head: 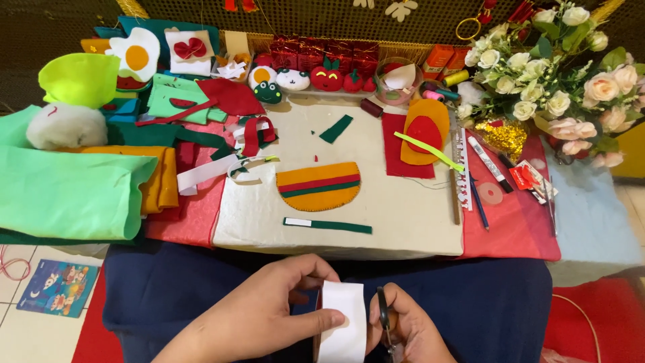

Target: Trimming felt pieces with scissors and applying double-sided tape to assemble a craft item.

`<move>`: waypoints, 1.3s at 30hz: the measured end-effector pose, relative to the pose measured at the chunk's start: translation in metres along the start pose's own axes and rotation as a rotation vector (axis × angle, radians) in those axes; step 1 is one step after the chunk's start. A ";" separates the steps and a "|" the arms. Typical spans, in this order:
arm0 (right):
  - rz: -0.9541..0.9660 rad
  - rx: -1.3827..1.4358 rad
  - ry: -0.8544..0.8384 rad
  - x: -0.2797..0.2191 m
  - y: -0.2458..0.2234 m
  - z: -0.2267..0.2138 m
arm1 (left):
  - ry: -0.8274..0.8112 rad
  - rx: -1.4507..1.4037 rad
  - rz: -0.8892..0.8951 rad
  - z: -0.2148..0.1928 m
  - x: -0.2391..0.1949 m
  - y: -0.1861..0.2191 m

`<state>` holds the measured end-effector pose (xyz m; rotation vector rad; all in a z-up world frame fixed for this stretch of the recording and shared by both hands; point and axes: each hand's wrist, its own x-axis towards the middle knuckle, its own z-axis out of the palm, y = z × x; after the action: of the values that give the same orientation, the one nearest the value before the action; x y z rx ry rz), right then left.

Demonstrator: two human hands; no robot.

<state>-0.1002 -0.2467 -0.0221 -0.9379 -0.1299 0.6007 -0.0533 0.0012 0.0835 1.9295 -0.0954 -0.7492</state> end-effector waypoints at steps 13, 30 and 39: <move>0.285 -1.029 0.098 0.016 -0.081 -0.053 | -0.135 -0.132 0.018 -0.004 0.002 -0.012; 0.552 -1.147 0.023 0.051 -0.117 -0.015 | -0.141 -0.154 -0.005 -0.003 0.002 -0.014; 0.593 -1.121 0.032 0.055 -0.119 -0.013 | -0.149 -0.172 -0.018 -0.004 0.001 -0.012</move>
<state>0.0012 -0.2793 0.0560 -2.1109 -0.1613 1.0897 -0.0532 0.0098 0.0740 1.7131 -0.1023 -0.8839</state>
